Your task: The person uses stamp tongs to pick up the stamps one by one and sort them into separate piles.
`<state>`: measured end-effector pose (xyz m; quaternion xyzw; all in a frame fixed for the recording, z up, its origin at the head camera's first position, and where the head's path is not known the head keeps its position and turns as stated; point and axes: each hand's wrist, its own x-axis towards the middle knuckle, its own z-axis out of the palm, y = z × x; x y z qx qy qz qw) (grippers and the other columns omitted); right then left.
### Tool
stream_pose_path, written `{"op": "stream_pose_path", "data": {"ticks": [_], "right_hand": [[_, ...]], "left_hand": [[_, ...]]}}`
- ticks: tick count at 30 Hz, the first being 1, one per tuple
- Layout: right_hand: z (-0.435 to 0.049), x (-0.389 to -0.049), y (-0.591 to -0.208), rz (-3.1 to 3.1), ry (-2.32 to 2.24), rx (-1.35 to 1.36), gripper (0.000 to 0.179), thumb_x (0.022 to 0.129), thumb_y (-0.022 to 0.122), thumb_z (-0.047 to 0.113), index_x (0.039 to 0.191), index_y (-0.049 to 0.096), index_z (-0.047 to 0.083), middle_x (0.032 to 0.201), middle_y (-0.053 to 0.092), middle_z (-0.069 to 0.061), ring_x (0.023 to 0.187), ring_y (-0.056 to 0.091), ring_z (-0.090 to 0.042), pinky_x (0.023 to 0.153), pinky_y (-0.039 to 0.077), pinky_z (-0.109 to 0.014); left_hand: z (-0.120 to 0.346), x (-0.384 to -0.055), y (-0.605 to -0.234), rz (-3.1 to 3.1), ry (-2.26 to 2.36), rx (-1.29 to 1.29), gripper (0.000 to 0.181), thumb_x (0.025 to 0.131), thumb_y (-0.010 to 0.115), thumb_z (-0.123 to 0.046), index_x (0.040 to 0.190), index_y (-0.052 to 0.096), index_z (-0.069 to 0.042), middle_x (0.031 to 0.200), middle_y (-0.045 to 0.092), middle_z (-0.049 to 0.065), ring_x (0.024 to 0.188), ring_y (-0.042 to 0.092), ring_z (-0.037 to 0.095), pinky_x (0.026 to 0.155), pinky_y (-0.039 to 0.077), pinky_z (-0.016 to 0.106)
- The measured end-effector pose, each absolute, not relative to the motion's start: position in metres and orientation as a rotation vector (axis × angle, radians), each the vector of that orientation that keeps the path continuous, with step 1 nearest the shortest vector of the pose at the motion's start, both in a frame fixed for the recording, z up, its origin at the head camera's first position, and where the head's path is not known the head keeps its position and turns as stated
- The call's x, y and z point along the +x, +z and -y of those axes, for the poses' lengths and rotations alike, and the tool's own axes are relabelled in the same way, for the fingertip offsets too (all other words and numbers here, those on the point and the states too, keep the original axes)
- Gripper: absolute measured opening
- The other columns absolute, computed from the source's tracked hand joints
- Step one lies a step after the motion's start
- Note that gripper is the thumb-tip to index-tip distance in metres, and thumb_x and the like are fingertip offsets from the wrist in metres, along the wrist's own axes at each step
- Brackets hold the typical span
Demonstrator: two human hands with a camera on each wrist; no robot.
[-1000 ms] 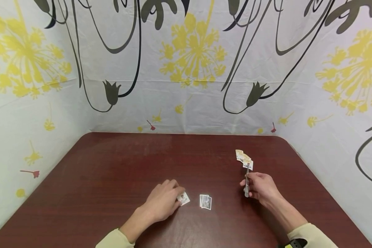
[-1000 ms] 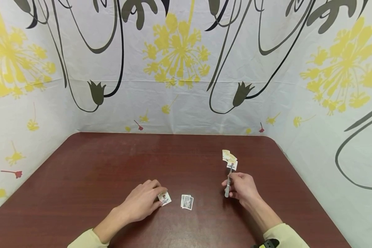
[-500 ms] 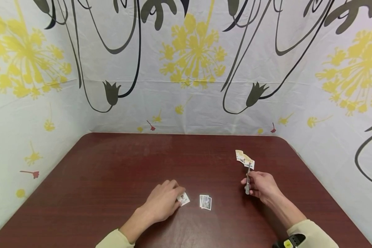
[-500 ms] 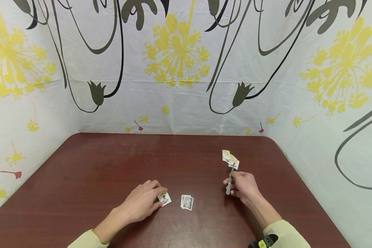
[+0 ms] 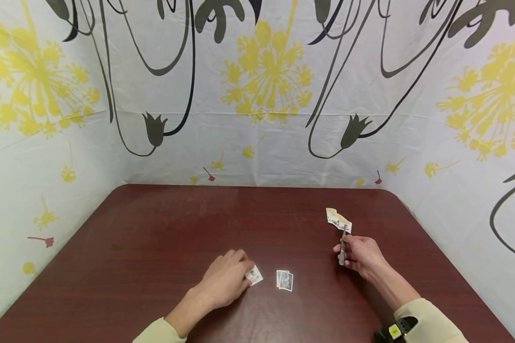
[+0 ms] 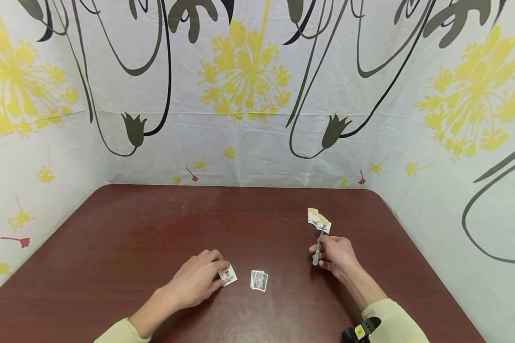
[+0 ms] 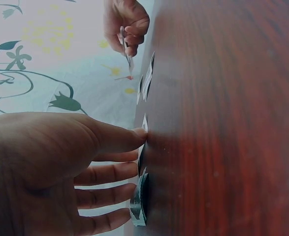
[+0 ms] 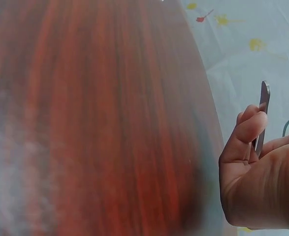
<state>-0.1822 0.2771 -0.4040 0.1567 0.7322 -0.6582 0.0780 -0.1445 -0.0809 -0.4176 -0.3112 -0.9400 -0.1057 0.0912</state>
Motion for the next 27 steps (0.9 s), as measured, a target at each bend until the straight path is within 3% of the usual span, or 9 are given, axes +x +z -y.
{"op": "stream_pose_path", "data": {"ticks": [15,27], "right_hand": [[-0.280,-0.195,-0.409,-2.183,-1.982,0.510,0.039,0.108,0.039,0.015,0.135,0.044,-0.013,0.072,0.073,0.003,0.058,0.061,-0.008,0.055,0.052,-0.022],[-0.284,-0.202,-0.410,-2.202,-1.955,0.513,0.041,0.110,0.039,0.017,0.137,0.042,-0.013,0.072,0.072,0.002,0.059,0.062,-0.008,0.054,0.052,-0.022]], "left_hand": [[0.082,-0.145,-0.418,2.792,-0.301,-0.932,0.021,0.089,0.082,-0.023,0.109,0.076,-0.016,0.109,0.068,-0.001,0.097,0.061,0.019,0.081,0.054,0.039],[0.082,-0.145,-0.416,2.792,-0.308,-0.934,0.020,0.089,0.082,-0.022,0.107,0.076,-0.017,0.109,0.067,-0.001,0.097,0.061,0.019,0.080,0.054,0.040]]}}
